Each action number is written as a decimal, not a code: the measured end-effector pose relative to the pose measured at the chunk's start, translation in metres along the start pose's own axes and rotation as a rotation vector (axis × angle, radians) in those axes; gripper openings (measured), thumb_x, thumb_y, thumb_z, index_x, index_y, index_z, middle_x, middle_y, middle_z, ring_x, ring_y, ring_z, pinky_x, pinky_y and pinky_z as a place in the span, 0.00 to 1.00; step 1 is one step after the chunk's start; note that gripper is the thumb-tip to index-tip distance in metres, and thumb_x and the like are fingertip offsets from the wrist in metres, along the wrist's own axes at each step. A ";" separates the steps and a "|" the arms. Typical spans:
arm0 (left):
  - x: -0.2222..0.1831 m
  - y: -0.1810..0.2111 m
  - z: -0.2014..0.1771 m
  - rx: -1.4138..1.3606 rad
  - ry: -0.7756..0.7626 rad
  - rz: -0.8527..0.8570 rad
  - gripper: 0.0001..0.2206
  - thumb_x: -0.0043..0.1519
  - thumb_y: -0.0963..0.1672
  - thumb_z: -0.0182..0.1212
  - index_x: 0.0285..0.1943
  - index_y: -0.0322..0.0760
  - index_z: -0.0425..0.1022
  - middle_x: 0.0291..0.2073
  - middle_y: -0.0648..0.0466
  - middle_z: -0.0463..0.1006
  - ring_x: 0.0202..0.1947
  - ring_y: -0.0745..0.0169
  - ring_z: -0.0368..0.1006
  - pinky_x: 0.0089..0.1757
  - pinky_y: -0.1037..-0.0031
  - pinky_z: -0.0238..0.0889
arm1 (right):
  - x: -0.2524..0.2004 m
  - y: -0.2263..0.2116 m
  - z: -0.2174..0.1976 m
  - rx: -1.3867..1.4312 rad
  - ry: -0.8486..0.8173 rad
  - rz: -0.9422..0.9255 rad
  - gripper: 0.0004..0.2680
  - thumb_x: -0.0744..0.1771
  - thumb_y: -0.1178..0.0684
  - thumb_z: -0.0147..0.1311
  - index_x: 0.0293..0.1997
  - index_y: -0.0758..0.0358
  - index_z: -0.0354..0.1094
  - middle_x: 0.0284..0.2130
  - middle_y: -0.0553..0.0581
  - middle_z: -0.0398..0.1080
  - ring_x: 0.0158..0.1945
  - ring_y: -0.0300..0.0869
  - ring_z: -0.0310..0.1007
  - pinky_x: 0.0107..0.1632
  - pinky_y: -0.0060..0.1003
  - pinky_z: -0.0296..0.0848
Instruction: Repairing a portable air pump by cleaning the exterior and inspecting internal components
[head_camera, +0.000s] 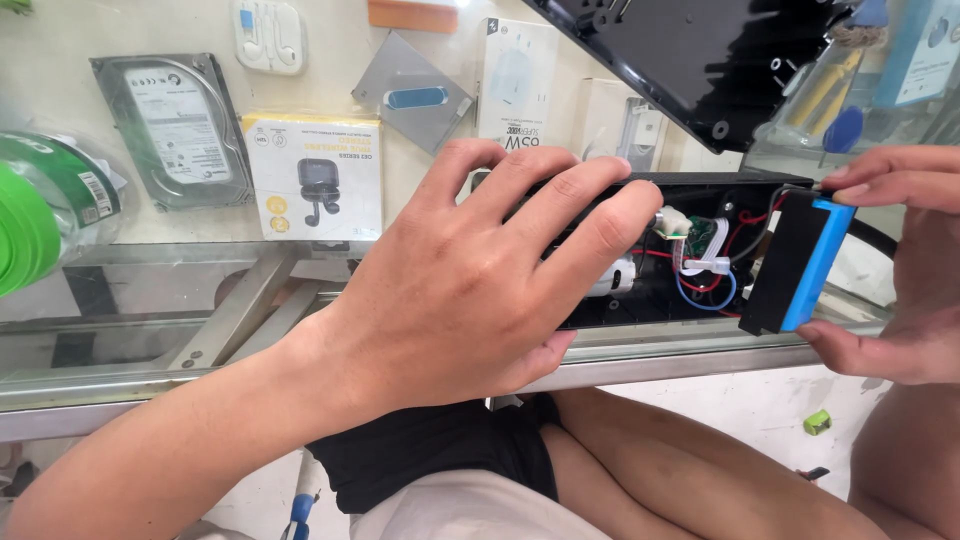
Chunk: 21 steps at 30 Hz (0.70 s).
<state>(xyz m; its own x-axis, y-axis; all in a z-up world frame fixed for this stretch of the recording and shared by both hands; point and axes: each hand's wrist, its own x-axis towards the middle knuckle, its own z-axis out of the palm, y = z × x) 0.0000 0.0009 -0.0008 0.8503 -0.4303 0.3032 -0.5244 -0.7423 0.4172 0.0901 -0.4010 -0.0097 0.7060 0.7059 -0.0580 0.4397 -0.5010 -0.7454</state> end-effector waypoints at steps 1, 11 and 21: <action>0.000 0.000 -0.001 0.006 0.008 0.002 0.38 0.45 0.51 0.78 0.65 0.41 0.66 0.59 0.56 0.76 0.55 0.58 0.75 0.50 0.66 0.62 | -0.001 0.000 -0.001 -0.008 -0.007 0.010 0.35 0.51 0.46 0.68 0.61 0.72 0.58 0.60 0.71 0.60 0.66 0.55 0.67 0.72 0.43 0.65; 0.001 0.000 -0.001 0.008 -0.023 0.006 0.41 0.46 0.56 0.81 0.66 0.41 0.67 0.61 0.55 0.75 0.56 0.56 0.74 0.51 0.65 0.62 | 0.008 -0.018 0.004 -0.092 0.019 -0.065 0.34 0.53 0.45 0.69 0.59 0.76 0.59 0.56 0.75 0.63 0.63 0.57 0.68 0.69 0.48 0.70; 0.006 -0.013 -0.027 -0.174 -0.120 0.014 0.41 0.54 0.62 0.73 0.68 0.38 0.67 0.67 0.47 0.72 0.61 0.42 0.71 0.53 0.56 0.59 | 0.026 -0.039 0.001 -0.240 -0.015 -0.167 0.32 0.55 0.41 0.70 0.57 0.79 0.64 0.54 0.76 0.68 0.61 0.61 0.70 0.65 0.51 0.73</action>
<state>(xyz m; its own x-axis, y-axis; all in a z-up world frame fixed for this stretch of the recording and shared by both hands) 0.0102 0.0217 0.0184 0.8367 -0.5058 0.2100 -0.5272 -0.6402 0.5588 0.0904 -0.3625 0.0176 0.6052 0.7950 0.0417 0.6694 -0.4798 -0.5672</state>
